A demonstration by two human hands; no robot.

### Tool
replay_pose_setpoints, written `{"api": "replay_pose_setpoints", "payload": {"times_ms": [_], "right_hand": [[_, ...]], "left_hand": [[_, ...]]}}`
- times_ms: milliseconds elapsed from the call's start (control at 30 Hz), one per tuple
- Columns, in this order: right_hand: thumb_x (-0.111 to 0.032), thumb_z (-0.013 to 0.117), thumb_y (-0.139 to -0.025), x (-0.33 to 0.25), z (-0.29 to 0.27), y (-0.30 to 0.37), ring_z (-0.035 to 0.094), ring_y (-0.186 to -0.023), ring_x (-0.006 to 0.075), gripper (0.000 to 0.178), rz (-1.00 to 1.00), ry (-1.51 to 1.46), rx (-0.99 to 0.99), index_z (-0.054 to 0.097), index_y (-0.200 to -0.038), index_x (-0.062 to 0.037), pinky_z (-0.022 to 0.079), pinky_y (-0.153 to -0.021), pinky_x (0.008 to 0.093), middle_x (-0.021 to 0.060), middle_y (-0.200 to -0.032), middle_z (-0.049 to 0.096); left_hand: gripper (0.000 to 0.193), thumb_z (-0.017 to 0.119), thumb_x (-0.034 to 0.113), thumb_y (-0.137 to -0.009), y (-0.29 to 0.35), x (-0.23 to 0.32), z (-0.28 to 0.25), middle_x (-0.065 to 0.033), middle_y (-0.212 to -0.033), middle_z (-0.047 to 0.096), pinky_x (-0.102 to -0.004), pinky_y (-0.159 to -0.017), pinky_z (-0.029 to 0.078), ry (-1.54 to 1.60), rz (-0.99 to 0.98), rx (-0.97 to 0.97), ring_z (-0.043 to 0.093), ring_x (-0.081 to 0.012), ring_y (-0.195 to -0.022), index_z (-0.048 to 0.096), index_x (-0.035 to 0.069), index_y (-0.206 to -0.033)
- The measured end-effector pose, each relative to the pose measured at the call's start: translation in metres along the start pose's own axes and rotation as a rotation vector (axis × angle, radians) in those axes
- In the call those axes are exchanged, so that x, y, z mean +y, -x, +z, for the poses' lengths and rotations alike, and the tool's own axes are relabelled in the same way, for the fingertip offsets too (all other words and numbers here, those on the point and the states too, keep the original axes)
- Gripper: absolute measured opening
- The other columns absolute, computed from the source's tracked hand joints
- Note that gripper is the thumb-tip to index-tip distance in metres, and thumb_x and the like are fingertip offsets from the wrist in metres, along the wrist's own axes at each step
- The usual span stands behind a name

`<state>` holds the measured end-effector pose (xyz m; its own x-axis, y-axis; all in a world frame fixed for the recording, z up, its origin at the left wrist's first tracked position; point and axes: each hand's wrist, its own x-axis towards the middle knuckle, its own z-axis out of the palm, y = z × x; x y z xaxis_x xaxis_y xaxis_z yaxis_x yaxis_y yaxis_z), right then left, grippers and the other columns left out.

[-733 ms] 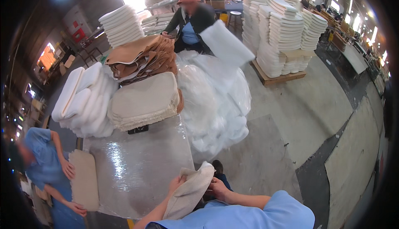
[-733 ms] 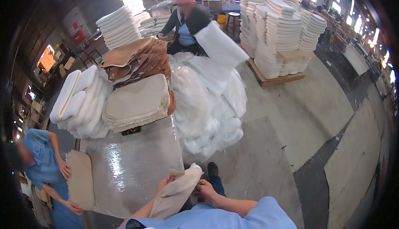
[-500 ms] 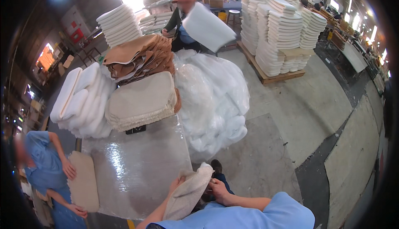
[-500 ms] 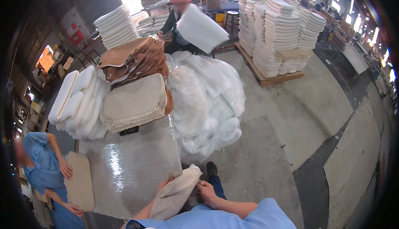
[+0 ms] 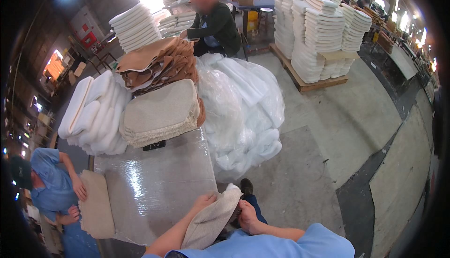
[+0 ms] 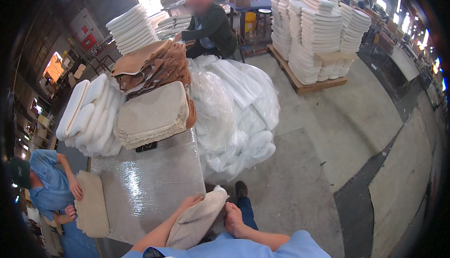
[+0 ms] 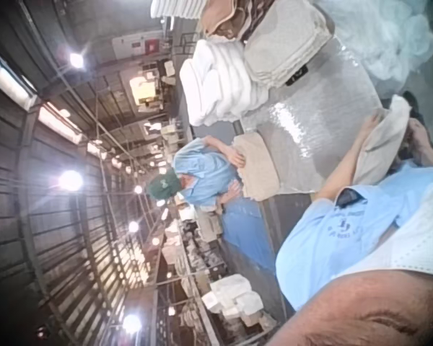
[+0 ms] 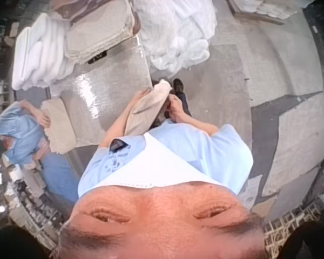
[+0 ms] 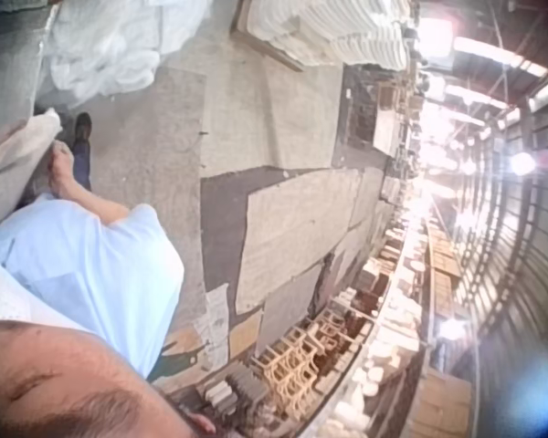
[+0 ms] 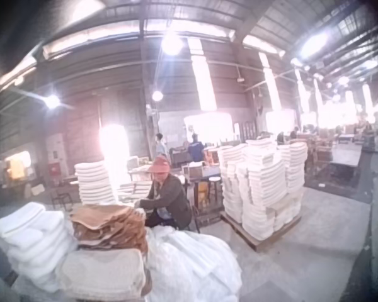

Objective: The person inserts a white foam cushion into a beige fabric cover, aligns the edges, and smooths the cover over the foam. The person repeats this process with multiple cushions, stacking the finished items on a table.

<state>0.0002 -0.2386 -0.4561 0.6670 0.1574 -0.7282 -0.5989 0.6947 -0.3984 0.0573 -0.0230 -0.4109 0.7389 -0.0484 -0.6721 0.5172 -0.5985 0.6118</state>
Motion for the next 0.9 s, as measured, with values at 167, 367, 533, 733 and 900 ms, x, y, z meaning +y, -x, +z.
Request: {"api": "replay_pose_setpoints", "payload": {"times_ms": [167,367,533,733,900], "right_hand": [[-0.038,0.057,-0.110,0.009,0.009,-0.014,0.068,-0.113,0.0242,0.035,0.035,-0.149,0.013,0.069,-0.121,-0.0078,0.054,-0.101,0.0419,0.0086,-0.118,0.073],[-0.055,0.051,-0.110,-0.005,0.035,-0.021,0.068,-0.112,0.0244,0.058,0.147,-0.039,0.224,0.068,-0.127,-0.0023,0.054,-0.098,0.0403,0.0117,-0.122,0.071],[-0.059,0.047,-0.110,-0.028,0.044,-0.025,0.068,-0.101,0.0225,0.062,0.181,-0.119,0.303,0.069,-0.116,-0.0011,0.054,-0.089,0.0401,0.0109,-0.112,0.070],[-0.056,0.053,-0.109,-0.027,0.039,-0.069,0.063,-0.080,0.0189,0.058,0.159,-0.014,0.302,0.067,-0.088,-0.0034,0.051,-0.077,0.0379,0.0064,-0.087,0.066],[-0.056,0.054,-0.109,-0.038,0.066,-0.066,0.062,-0.083,0.0187,0.056,0.171,0.012,0.303,0.064,-0.095,-0.0033,0.052,-0.079,0.0387,0.0069,-0.093,0.065]], "left_hand": [[0.064,0.049,0.055,-0.107,-0.017,-0.004,0.017,-0.0264,-0.111,0.075,-0.0474,-0.092,0.051,-0.001,-0.049,0.053,0.072,-0.0364,-0.108,0.071,-0.004,-0.119],[0.063,0.049,0.053,-0.109,-0.008,-0.022,0.028,-0.0235,-0.097,0.074,-0.0460,-0.087,0.051,0.221,-0.257,0.276,0.069,-0.0318,-0.095,0.071,-0.006,-0.110],[0.052,0.051,0.045,-0.111,-0.003,-0.024,0.031,-0.0115,-0.082,0.068,-0.0396,-0.073,0.048,0.138,-0.017,0.367,0.058,-0.0226,-0.076,0.069,-0.003,-0.100],[0.048,0.057,0.045,-0.110,0.003,-0.039,0.038,-0.0087,-0.082,0.064,-0.0374,-0.073,0.048,0.450,-0.116,0.410,0.053,-0.0200,-0.076,0.066,-0.002,-0.105],[0.040,0.064,0.038,-0.107,-0.005,-0.056,0.026,-0.0078,-0.083,0.064,-0.0355,-0.073,0.049,0.314,-0.120,0.340,0.055,-0.0189,-0.077,0.065,-0.001,-0.106]]}}
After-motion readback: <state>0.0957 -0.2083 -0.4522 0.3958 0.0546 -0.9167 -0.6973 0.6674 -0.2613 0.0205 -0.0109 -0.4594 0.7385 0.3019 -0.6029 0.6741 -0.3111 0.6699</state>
